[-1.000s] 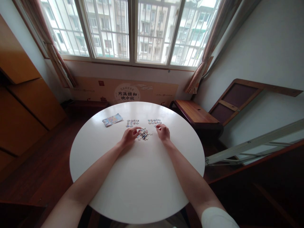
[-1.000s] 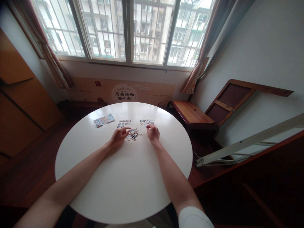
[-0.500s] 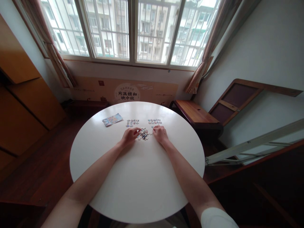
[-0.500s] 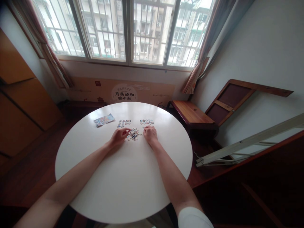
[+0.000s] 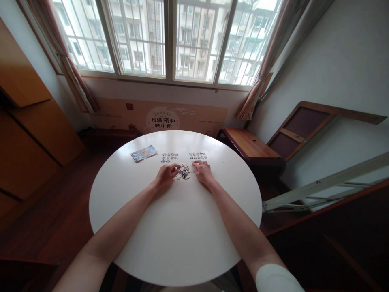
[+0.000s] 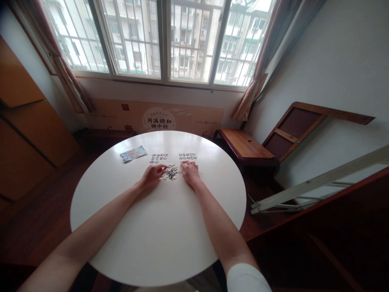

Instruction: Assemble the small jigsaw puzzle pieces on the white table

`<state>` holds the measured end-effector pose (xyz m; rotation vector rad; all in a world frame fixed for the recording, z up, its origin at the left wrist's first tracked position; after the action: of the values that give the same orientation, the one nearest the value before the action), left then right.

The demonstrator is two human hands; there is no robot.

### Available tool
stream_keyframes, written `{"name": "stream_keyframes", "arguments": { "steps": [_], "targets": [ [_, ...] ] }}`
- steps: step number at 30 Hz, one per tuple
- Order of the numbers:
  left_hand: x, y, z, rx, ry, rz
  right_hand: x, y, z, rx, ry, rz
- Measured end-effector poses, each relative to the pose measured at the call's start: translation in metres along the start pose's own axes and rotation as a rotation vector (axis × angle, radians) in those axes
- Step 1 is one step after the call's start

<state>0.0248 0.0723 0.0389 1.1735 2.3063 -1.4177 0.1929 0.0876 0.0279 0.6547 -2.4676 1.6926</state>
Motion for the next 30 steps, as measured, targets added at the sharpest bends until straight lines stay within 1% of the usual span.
{"name": "stream_keyframes", "arguments": {
  "steps": [3, 5, 10, 17, 26, 30],
  "targets": [
    [0.001, 0.000, 0.000, 0.009, -0.002, -0.005, 0.003, 0.002, 0.000, 0.038, -0.004, 0.030],
    [0.001, 0.001, 0.000, 0.011, -0.003, -0.002, 0.003, 0.001, 0.000, 0.035, -0.004, 0.035],
    [0.001, 0.002, 0.000, 0.016, 0.002, 0.001, 0.001, -0.007, -0.001, -0.054, 0.007, 0.009],
    [-0.001, 0.001, 0.000, 0.023, -0.002, -0.001, 0.003, 0.001, -0.001, 0.029, -0.001, 0.034],
    [-0.001, 0.004, -0.001, 0.029, -0.002, -0.012, 0.003, 0.004, -0.002, 0.047, -0.012, 0.062],
    [0.000, 0.004, -0.001, 0.040, -0.005, -0.016, 0.002, 0.005, -0.003, 0.029, -0.019, 0.049]
  ]
}}
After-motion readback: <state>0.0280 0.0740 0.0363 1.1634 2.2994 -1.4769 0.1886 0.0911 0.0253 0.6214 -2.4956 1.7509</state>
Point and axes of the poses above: each hand's wrist, its own z-axis away from the middle knuckle, its own y-axis out of the palm, x = y × z, the point moved 9 cm from there along -z, towards the middle knuckle, and after that the axes turned 6 degrees about -x, right-handed, at the moved point
